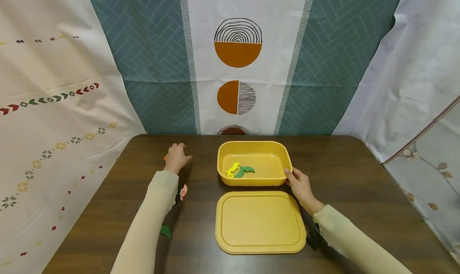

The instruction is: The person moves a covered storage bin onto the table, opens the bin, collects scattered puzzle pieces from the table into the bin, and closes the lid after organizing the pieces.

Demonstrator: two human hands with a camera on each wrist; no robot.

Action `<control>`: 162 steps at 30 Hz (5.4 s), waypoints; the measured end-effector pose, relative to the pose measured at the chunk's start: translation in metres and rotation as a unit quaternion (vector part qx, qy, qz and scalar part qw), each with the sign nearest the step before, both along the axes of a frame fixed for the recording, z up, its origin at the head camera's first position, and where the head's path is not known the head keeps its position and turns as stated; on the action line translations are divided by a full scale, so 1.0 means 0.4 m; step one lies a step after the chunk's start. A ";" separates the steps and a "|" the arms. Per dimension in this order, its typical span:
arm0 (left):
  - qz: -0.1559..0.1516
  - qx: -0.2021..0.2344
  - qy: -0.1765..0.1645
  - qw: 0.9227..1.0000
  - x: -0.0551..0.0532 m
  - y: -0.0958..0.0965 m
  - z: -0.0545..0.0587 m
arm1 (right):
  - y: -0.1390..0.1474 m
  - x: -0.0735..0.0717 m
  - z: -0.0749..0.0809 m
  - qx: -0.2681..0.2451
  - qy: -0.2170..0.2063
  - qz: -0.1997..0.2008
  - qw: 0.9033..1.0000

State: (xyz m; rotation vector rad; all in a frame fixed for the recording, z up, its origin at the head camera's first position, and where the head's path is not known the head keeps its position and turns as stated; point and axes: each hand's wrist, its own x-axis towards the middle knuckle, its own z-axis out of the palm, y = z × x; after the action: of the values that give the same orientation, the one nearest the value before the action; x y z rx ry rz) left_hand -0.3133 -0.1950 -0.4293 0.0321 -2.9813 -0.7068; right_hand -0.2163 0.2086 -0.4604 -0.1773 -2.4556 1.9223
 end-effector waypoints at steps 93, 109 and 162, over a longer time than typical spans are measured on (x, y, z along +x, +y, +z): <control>-0.130 -0.016 0.126 0.983 0.016 0.169 0.030 | 0.004 -0.006 -0.011 0.003 0.009 0.007 1.000; -0.191 -0.036 0.106 0.975 0.043 0.287 0.053 | 0.007 -0.005 -0.012 -0.006 0.007 0.010 1.000; -0.210 -0.075 0.099 0.970 0.030 0.356 -0.030 | -0.002 -0.001 -0.009 -0.004 0.002 0.007 1.000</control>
State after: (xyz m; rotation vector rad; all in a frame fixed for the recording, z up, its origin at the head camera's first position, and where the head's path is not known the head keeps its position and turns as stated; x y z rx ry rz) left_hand -0.3013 -0.0526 -0.4411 -0.6561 -2.8559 -0.4765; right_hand -0.2167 0.2079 -0.4639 -0.1557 -2.4539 1.9357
